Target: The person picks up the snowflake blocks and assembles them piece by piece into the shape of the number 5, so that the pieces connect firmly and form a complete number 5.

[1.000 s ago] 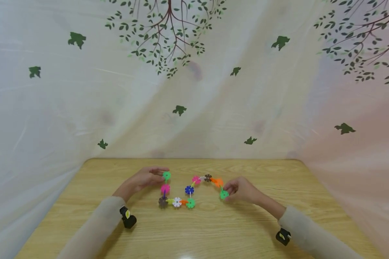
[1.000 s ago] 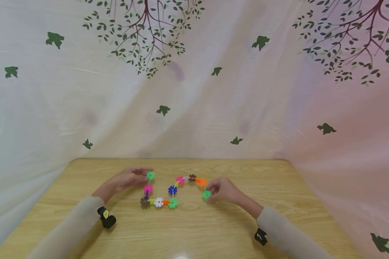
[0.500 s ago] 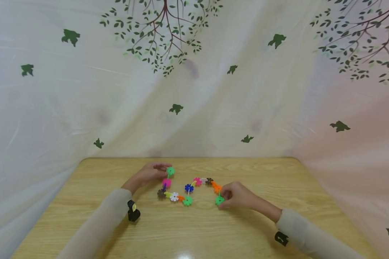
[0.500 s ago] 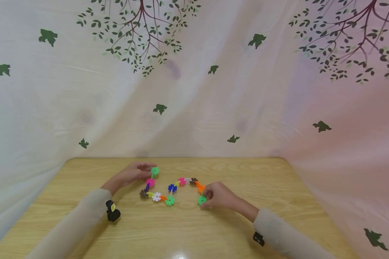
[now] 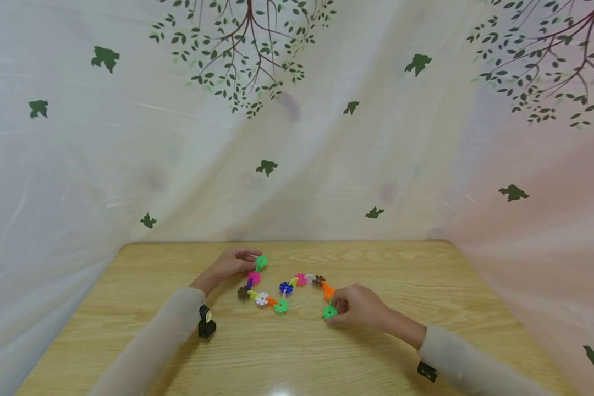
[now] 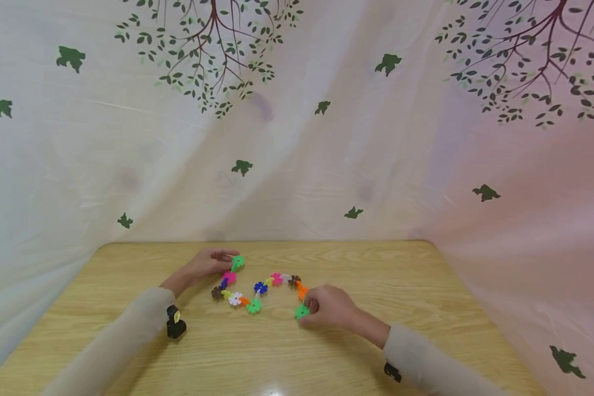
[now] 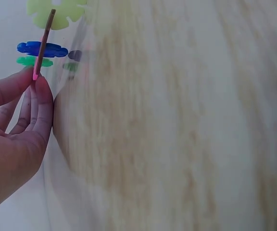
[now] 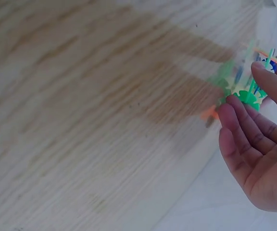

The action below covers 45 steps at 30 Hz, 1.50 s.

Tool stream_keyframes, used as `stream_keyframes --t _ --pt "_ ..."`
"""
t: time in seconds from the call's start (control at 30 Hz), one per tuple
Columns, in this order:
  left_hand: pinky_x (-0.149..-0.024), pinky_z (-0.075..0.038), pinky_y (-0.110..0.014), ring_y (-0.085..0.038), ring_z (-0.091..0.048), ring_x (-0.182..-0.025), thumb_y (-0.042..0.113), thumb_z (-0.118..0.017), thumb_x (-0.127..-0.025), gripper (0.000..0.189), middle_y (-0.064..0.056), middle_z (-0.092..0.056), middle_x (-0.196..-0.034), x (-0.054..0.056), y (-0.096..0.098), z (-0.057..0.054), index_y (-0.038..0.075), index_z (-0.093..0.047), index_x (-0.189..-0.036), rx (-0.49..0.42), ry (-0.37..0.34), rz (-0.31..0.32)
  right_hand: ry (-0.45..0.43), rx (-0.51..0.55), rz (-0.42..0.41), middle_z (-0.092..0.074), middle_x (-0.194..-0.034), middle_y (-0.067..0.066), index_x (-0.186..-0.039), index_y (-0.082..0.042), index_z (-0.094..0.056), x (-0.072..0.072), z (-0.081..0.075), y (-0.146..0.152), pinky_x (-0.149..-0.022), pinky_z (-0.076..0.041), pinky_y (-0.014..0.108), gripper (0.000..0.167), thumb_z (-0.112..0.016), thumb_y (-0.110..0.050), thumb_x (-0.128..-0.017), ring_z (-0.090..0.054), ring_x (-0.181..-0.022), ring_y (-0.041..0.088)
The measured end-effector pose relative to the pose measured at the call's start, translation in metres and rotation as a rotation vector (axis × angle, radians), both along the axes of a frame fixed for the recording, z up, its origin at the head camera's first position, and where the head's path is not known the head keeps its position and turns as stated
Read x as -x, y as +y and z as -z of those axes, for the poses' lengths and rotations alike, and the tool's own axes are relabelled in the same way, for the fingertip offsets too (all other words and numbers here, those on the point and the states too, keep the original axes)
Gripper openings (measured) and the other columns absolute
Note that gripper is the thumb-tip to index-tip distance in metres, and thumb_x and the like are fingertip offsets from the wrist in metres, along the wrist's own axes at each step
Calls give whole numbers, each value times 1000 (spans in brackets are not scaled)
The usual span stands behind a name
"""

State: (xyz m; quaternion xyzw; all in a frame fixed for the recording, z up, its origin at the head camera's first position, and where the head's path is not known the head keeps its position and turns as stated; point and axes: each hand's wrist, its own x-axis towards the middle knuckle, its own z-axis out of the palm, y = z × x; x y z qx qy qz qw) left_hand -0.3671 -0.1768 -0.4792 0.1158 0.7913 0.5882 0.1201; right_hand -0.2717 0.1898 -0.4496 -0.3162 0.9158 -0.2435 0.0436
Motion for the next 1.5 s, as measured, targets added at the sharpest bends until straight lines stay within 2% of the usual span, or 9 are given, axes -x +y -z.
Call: stream_keyframes --t 0.2,0.37,0.53,0.7,0.87,1.07,1.2,1.33,1.5 --pt "-86 -57 -24 -14 -66 -101 2 -67 -95 46 -27 -64 -127 2 -2 -1 -8 -56 -138 11 5 37 99 -21 -44 -65 -68 -14 -85 -13 -74 -6 3 -2 -55 -44 15 28 -88 -37 -79 -49 -60 -8" --pt "-98 -55 -33 -27 -66 -114 5 -68 -94 45 -27 -65 -129 5 -2 -3 -6 -58 -137 75 39 48 126 -5 -65 -64 -68 -15 -86 -15 -75 -10 6 -4 -56 -44 14 26 -88 -35 -78 -48 -61 -9" --pt "-99 -55 -34 -29 -65 -118 6 -67 -95 43 -26 -65 -131 9 -2 -3 -5 -59 -137 103 27 62 95 7 -87 -64 -70 -14 -89 -15 -76 -10 4 -3 -58 -45 15 25 -88 -34 -79 -49 -63 -8" --pt "-96 -56 -31 -29 -65 -118 4 -66 -95 42 -26 -65 -130 11 -2 -1 -7 -60 -135 103 25 75 4 76 -126 -65 -70 -11 -89 -14 -76 -6 0 2 -58 -49 17 23 -87 -32 -81 -53 -63 -6" --pt "-98 -56 -33 -32 -65 -119 5 -65 -96 43 -28 -64 -132 10 -3 -1 -9 -57 -136 113 32 92 -119 182 -146 -68 -72 -5 -93 -10 -75 7 -3 8 -60 -53 20 21 -85 -27 -85 -58 -64 -1" --pt "-98 -57 -34 -24 -67 -116 8 -59 -101 46 -30 -61 -136 6 -11 -5 -12 -50 -141 50 -50 91 -184 251 -159 -72 -78 4 -101 -4 -74 28 -11 17 -64 -56 24 21 -81 -20 -89 -63 -68 6" --pt "-101 -56 -39 -27 -67 -118 10 -56 -104 48 -32 -57 -139 -2 -24 -9 -14 -45 -143 29 -62 127 -217 253 -187 -73 -86 10 -109 1 -71 45 -17 21 -71 -57 25 22 -76 -13 -92 -67 -77 11" --pt "-102 -55 -42 -32 -66 -121 10 -54 -105 49 -35 -54 -140 -13 -36 -12 -17 -42 -144 13 -79 177 -310 270 -221 -72 -97 21 -118 7 -67 60 -19 22 -76 -59 26 28 -72 -4 -93 -70 -87 23" --pt "-101 -56 -40 -26 -65 -120 7 -56 -103 50 -34 -53 -142 -26 -48 -13 -17 -41 -145 -11 -118 233 -406 258 -240 -69 -113 29 -128 9 -64 74 -16 19 -79 -60 26 35 -68 2 -94 -69 -99 36"
